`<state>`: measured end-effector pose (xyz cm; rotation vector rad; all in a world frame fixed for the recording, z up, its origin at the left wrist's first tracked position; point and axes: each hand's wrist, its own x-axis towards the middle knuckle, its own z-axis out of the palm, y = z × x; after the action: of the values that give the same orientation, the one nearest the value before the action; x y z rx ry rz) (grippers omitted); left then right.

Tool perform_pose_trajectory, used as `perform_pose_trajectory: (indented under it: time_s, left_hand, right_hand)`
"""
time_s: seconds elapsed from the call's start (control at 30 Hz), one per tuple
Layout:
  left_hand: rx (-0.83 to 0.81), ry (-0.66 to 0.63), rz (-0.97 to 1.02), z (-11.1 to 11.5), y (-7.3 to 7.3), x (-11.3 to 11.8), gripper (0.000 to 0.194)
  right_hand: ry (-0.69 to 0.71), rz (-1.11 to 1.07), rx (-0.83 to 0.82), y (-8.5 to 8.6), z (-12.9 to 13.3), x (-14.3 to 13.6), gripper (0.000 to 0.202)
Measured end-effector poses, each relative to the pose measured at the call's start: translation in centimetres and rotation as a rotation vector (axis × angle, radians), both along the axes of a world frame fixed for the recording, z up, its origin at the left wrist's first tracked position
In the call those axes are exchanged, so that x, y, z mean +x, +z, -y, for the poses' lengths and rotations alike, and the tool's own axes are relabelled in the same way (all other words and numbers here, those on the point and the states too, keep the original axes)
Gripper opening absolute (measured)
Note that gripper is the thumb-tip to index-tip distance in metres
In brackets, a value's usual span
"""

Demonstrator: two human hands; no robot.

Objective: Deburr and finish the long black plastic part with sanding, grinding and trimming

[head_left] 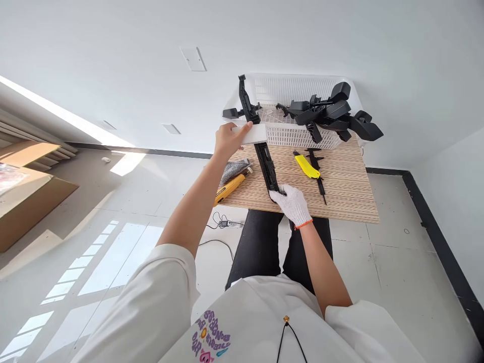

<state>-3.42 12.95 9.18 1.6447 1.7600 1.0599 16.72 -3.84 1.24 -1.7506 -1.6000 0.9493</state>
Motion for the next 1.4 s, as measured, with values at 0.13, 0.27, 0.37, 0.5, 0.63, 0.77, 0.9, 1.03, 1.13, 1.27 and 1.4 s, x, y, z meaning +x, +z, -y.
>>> perform_pose_trajectory:
  time_s: [0.13,0.27,0.37,0.5,0.63,0.77,0.9,1.03,1.13,1.27,1.4]
  left_hand:
    - [-0.012,0.029,-0.039,0.3,0.6,-1.1,0.055]
    - [0.002,0.064,-0.134,1.1,1.3,-2.2,0.053]
    - [0.051,0.055,-0.178,1.8,2.0,-2.6,0.051]
    - [0.089,0.052,-0.217,2.5,3.0,-2.1,0.044]
    - [0.082,-0.001,-0.185,2.4,3.1,-1.5,0.042]
    - [0.025,-0.048,-0.188,2.1,2.3,-1.0,0.048]
    - [-0.013,-0.095,-0.194,1.9,1.6,-0.4,0.05]
    - [-0.013,-0.13,-0.183,2.0,1.1,0.5,0.051]
    - [0.011,-0.153,-0.174,2.3,0.8,1.3,0.049]
    - [0.004,-0.169,-0.175,3.0,0.6,2.1,0.048]
    - [0.016,-0.164,-0.202,3.7,0.3,2.5,0.047]
  right_hand:
    - [0.018,-0.026,0.002,0.0,0.0,0.2,0.038]
    - [0.025,-0.01,-0.008,0.0,0.1,0.1,0.039]
    - [0.024,-0.002,-0.001,0.0,0.1,0.1,0.038]
    - [0.061,-0.05,-0.063,0.2,0.1,0.4,0.036]
    - [0.218,-0.279,-0.204,1.0,0.2,1.3,0.023]
    - [0.413,-0.303,-0.221,1.8,-0.4,2.4,0.019]
    - [0.398,-0.274,-0.244,1.6,-1.5,2.7,0.022]
    - [0.369,-0.403,-0.254,0.7,-2.1,1.6,0.017]
    - [0.302,-0.644,-0.209,0.0,-2.5,0.3,0.023]
    - [0.196,-0.936,-0.181,-0.5,-3.1,-0.9,0.043]
    - [0.05,-1.085,-0.183,-0.7,-3.3,-1.3,0.05]
